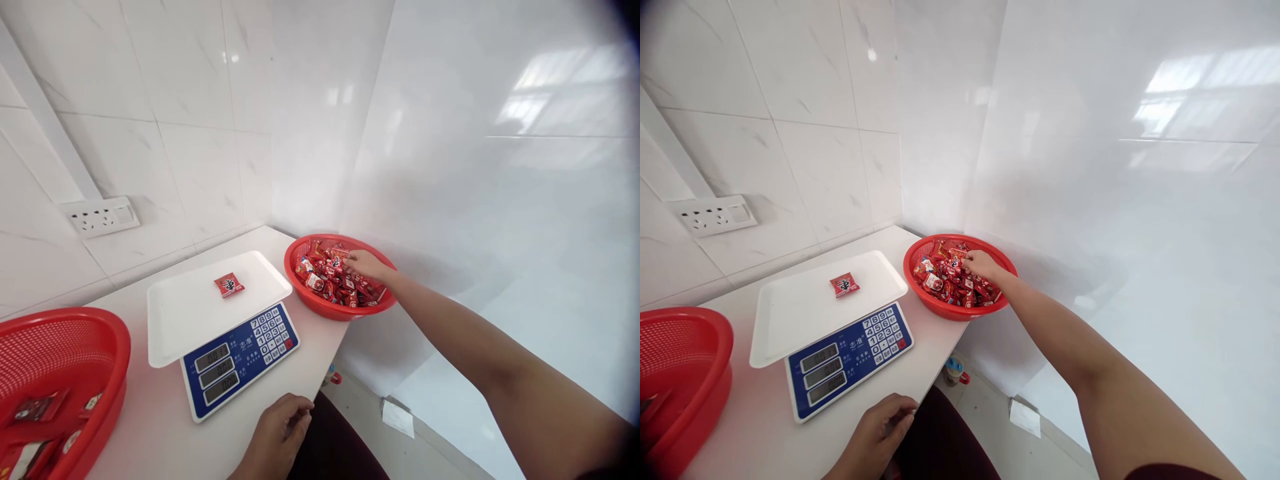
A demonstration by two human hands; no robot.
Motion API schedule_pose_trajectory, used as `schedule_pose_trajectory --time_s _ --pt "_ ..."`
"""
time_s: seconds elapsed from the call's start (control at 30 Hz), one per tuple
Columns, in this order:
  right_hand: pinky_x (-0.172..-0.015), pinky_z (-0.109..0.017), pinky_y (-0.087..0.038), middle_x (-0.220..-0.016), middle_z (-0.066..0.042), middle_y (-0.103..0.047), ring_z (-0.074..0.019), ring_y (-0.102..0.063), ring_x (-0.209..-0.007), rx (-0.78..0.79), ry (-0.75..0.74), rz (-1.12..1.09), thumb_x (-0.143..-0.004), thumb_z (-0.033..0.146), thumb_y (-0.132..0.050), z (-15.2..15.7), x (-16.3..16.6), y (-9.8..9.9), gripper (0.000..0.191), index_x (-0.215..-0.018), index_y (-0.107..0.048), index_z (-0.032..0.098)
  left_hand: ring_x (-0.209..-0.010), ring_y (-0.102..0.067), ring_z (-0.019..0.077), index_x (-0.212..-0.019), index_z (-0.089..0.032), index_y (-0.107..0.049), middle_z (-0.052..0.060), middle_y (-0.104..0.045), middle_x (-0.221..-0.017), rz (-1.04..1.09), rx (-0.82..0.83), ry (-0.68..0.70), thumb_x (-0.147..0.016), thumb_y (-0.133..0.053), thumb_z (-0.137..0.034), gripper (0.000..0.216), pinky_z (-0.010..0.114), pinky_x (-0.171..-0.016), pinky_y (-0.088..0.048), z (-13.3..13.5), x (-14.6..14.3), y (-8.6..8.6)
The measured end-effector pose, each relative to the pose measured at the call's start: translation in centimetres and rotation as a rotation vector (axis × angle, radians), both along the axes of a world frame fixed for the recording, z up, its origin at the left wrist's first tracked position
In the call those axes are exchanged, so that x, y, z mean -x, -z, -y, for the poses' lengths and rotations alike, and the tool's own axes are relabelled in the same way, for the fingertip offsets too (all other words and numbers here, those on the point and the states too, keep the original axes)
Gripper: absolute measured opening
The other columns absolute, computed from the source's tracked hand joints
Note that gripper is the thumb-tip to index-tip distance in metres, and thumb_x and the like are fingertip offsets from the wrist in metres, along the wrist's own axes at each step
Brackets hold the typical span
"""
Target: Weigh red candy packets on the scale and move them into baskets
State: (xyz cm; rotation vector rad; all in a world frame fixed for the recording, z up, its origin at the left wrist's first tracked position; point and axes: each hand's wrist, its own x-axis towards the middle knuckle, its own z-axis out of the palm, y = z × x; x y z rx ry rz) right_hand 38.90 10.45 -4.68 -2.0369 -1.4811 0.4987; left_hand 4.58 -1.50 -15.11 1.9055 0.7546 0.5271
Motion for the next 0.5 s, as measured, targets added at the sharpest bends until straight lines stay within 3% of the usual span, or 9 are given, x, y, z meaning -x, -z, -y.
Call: schedule_pose_trajectory --time_s 0.2,0.5 --pt "-0.059 -0.02 -0.048 -0.081 -0.006 -0.068 -0.0136 -0.063 -0.07 -0.022 0.091 -0.162 -0.082 0.024 -0.044 0.6 -0.2 -0.1 0.012 -0.075 -0.051 0.017 -0.079 -0.059 0.0161 -0.093 -0.021 -0.061 0.003 -0.063 -0.088 0.013 0.04 -0.005 -0.085 -0.044 -0.027 0.019 0.024 -0.072 -0.045 0.2 0.1 0.0" --pt "-0.06 -0.02 -0.049 -0.083 -0.007 -0.068 -0.0141 -0.063 -0.074 -0.026 0.073 -0.27 -0.08 0.027 -0.05 1.0 1.4 -0.3 0.012 -0.073 -0.051 0.017 -0.08 -0.058 0.0157 -0.094 -0.022 -0.061 0.003 -0.063 -0.089 0.011 0.059 -0.013 -0.085 -0.045 -0.025 0.019 0.024 -0.073 -0.045 0.2 0.1 -0.1"
